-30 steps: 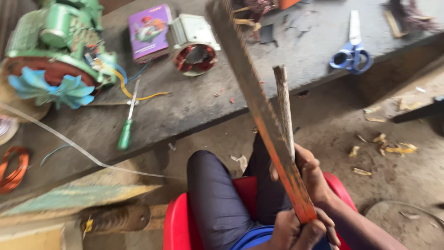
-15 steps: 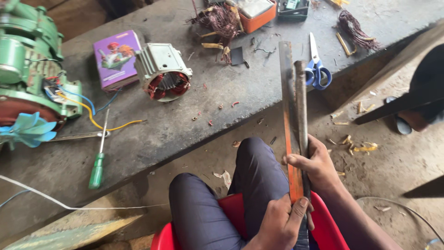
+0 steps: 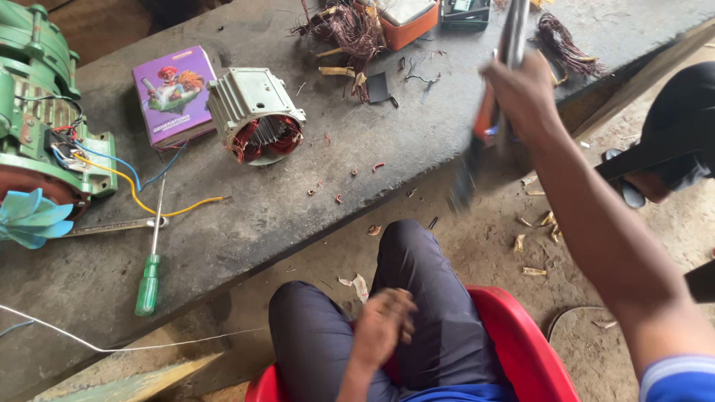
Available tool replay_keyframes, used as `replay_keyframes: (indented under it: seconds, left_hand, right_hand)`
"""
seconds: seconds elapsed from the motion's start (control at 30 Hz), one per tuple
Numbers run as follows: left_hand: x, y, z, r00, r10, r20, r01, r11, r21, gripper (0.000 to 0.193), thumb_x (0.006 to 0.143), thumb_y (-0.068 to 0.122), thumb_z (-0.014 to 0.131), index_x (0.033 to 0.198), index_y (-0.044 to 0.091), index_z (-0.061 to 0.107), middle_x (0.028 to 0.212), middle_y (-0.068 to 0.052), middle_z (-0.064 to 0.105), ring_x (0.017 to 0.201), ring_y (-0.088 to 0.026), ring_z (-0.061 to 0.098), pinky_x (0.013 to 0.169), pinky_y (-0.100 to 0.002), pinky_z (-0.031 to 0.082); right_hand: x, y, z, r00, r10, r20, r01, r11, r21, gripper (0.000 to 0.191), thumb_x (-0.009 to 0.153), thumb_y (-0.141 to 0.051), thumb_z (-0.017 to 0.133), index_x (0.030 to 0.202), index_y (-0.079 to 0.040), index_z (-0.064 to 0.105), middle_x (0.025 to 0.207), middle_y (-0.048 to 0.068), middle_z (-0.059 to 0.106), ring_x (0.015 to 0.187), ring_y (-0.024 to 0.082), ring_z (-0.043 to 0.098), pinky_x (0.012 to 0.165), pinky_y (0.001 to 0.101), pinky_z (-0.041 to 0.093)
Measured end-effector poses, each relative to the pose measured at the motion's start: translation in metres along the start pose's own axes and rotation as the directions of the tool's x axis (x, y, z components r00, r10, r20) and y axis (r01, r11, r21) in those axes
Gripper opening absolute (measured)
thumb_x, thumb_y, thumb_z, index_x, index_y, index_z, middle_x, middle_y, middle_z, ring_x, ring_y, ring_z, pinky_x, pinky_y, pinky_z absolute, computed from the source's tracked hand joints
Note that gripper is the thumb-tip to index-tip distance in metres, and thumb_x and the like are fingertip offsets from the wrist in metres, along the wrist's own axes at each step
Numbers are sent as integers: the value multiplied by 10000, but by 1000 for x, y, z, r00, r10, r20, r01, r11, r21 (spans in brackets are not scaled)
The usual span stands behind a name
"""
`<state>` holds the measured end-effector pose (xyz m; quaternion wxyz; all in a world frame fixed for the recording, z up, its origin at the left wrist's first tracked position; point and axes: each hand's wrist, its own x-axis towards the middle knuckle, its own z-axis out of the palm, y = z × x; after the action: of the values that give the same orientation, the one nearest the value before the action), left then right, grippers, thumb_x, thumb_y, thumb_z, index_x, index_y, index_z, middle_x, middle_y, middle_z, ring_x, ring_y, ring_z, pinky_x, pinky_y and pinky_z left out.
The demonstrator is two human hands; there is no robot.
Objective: The person sits at a workbench and uses a hacksaw to cut through the copper windings inside an electric motor stator. They then gather the cut enameled copper wire and wind it by hand into a neat coil, working the wire loop over loop on their lap before setting the finished coil on the bench.
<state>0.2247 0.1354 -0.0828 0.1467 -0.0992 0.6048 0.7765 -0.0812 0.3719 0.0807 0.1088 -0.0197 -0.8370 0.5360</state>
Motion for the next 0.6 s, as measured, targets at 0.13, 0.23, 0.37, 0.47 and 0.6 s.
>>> replay_keyframes:
  seconds: [0.13,0.23,0.37,0.47,0.6]
  left_hand:
    - [19,-56,-45,944,-112,-312,94,993,-72,365,989,397,616,878,52,663,593,-13,533,471,-84,469,432,-251,354]
    - [23,-81,-63,903,-133,-408,71,984,-165,310,969,353,654,848,68,650,607,10,506,496,-75,458,462,-259,354]
    - [25,-85,-75,900,-82,-429,-29,969,-247,300,960,340,661,804,91,602,603,21,499,500,-77,451,477,-264,358]
    - [31,-81,-76,892,-90,-443,-22,970,-242,290,954,325,677,797,89,616,600,19,494,497,-79,442,475,-268,350]
    - [37,-73,-72,912,-52,-408,-24,983,-181,296,960,325,680,794,89,614,587,9,502,497,-78,460,475,-263,355]
  right_hand:
    - [83,1,27,959,110,-262,-154,976,-153,364,812,-268,832,879,69,712,892,139,714,789,198,725,720,328,595]
    - [117,-5,39,871,190,-454,-311,927,-209,315,792,-269,781,930,7,718,928,142,742,852,223,745,763,317,594]
    - [132,-13,44,799,278,-534,-479,830,-285,422,786,-285,795,1034,34,673,1038,172,722,947,240,738,813,315,592]
    - [135,-15,44,779,361,-512,-555,777,-296,462,801,-283,790,1070,68,658,1081,183,718,979,228,739,845,299,594]
    - [128,-14,43,790,389,-474,-511,845,-157,410,793,-228,795,1071,51,683,1089,187,726,988,226,735,851,291,593]
